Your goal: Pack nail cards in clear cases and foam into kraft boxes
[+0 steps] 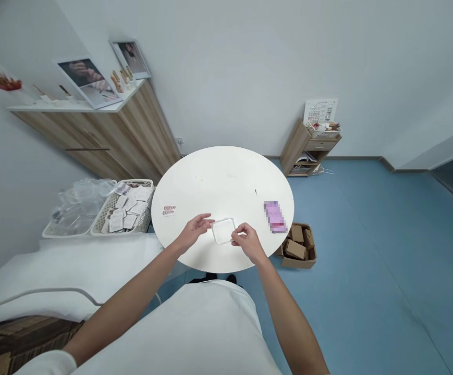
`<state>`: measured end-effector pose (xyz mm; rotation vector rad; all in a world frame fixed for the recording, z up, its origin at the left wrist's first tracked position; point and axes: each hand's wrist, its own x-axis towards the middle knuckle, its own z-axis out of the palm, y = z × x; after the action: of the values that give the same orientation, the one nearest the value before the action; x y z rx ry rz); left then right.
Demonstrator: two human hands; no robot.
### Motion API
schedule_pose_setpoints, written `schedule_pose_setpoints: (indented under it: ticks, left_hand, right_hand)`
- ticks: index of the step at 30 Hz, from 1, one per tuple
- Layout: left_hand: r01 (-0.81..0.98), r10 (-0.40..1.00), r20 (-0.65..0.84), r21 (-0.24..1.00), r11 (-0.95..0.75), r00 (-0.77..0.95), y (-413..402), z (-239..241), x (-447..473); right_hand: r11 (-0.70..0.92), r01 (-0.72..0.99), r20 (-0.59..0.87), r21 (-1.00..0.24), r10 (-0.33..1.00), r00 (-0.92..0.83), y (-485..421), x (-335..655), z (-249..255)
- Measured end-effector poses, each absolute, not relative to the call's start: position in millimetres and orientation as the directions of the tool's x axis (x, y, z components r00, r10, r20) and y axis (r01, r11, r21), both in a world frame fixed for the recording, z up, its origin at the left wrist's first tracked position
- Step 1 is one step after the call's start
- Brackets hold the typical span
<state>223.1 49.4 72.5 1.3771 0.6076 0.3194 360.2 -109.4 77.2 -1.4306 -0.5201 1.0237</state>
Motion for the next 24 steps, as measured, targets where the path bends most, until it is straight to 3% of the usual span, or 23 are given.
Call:
schedule_pose_setpoints:
  ticks: [6, 15, 24]
  left_hand:
    - [0.134, 0.432, -0.185, 0.980, 0.147, 0.883, 36, 55, 206]
    - [0.161, 0.341, -0.130, 0.985, -0.063, 0.931, 41, 59, 204]
    - [0.180, 0.296, -0.090, 0.940, -0.291, 0.951, 42, 64, 218]
  right_hand:
    - [-0.134, -0.375, -0.349, -0.917, 0.721, 0.598, -123, 333, 68]
    - [-0.135, -0.341, -0.344, -0.930, 0.643, 0.684, -119, 319, 67]
    - [-0.180, -0.318, -0.351, -0.931, 0.685, 0.638, -115, 330, 59]
